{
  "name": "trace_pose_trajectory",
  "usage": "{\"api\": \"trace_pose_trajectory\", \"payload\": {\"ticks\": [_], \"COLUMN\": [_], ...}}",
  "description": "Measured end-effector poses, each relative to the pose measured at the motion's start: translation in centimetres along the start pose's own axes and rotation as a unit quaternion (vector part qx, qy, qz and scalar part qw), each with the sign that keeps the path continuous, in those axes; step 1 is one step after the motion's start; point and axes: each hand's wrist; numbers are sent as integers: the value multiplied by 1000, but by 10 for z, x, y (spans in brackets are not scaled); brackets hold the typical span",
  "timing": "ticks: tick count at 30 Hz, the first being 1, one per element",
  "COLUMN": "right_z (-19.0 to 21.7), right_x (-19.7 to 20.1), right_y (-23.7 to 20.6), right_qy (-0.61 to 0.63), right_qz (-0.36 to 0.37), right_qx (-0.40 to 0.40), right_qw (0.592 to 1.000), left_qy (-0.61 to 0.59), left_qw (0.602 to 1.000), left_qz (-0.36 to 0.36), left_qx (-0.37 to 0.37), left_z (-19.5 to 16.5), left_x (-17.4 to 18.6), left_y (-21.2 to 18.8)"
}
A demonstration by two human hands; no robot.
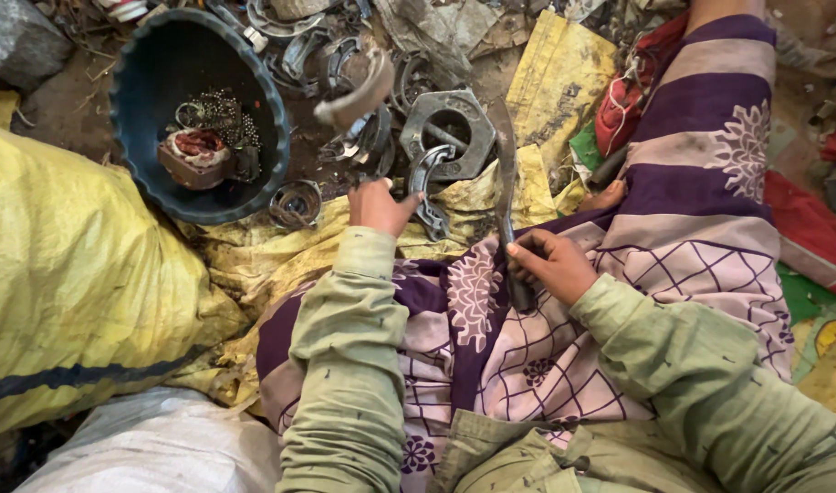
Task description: The person sits on the floor and uses a hammer and a metal rod to strike and shape curved metal pieces. They repeatedly pick up the parts, position them on a metal base, and hit them with the hammer to adjust their form.
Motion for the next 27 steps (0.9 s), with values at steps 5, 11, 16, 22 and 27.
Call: {"api": "trace_pose_trajectory", "payload": {"ticks": [5,11,16,22,27], "right_z": [2,5,8,11,15], "right_x": [0,-2,-3,-6,-6], "right_y": [-1,-4,-7,-9,-12], "right_qy": [-15,-9,-8,-12,-26], "right_qz": [-3,-8,8,18,6], "right_qx": [6,-11,-9,-8,-17], "right_qw": [1000,1000,1000,1000,999], "left_qy": [-192,-394,-561,-506,-190], "left_qw": [980,914,825,862,976], "left_qz": [-42,15,-17,-2,-19], "left_qx": [43,90,73,26,108], "left_z": [-10,-27,-8,-7,-17], "left_x": [10,50,78,74,54], "left_y": [-3,-17,-15,-13,-6]}}
Point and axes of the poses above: each hand's wrist, its own y-axis towards the middle knuckle, its own x-axis out of the back of the hand, z = x × y, and after that the axes turned 11 degrees about y, right-handed
